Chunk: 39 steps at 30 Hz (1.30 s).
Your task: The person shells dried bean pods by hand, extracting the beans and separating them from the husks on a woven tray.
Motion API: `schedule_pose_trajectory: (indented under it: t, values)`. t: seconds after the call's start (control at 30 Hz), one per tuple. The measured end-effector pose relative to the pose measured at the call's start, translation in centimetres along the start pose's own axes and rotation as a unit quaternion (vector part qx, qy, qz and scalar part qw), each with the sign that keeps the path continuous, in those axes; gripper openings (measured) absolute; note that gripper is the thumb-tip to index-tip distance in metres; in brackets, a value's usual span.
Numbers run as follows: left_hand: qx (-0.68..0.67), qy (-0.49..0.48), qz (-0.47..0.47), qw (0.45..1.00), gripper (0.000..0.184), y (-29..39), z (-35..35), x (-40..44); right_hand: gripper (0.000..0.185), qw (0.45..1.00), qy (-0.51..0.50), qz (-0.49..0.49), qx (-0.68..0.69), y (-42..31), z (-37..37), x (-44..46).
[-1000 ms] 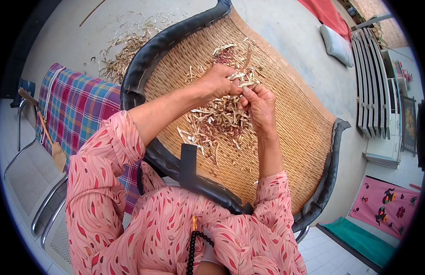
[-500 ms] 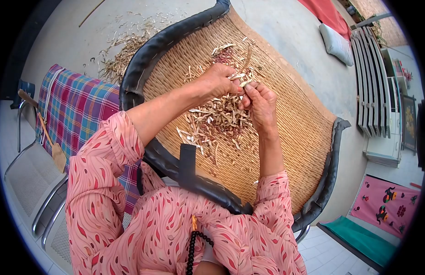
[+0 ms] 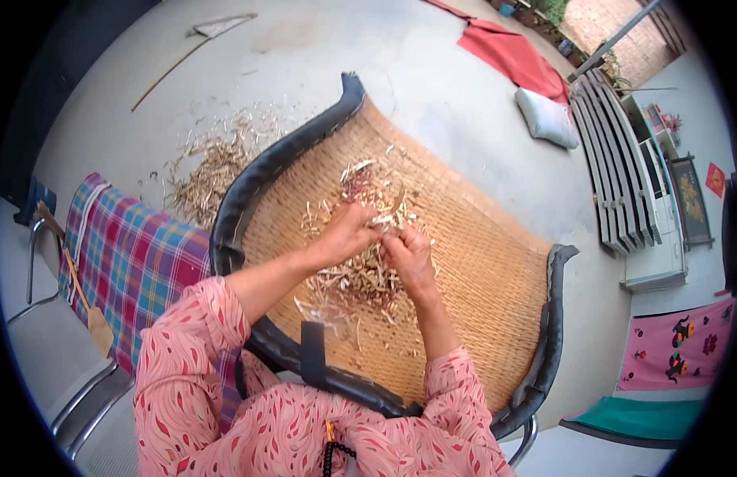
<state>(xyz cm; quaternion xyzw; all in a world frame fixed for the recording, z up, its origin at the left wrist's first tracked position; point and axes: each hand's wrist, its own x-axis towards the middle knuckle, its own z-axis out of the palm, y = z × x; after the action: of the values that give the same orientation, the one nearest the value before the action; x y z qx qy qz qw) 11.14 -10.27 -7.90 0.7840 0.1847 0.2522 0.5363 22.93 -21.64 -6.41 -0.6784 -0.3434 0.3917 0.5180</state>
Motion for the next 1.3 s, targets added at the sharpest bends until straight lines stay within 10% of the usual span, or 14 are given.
schedule_pose_trajectory:
  t: [0.37, 0.5, 0.67, 1.13, 1.3]
  values:
    - [0.052, -0.030, 0.104, 0.993, 0.014, 2.2, -0.5, -0.2, 0.013, 0.978, 0.086, -0.139, -0.127, 0.9, 0.8, 0.2]
    - [0.055, 0.007, 0.016, 0.998, 0.014, 2.3, -0.4, -0.1, 0.009, 0.985, 0.063, -0.134, -0.085, 1.2, 0.9, 0.2]
    - [-0.307, -0.014, -0.238, 0.921, 0.010, 2.5, -0.7, 0.3, 0.008, 0.982, -0.001, -0.032, 0.188, -1.0, 0.8, -0.4]
    - [-0.207, -0.080, -0.166, 0.961, 0.026, 2.9, -0.9, 0.8, 0.007, 0.977, -0.018, -0.025, 0.212, -0.6, 0.1, -0.3]
    - [-0.313, -0.076, -0.266, 0.909, 0.004, 2.9, -1.5, 0.9, 0.006, 0.964, -0.019, -0.005, 0.263, -0.2, 0.2, -0.1]
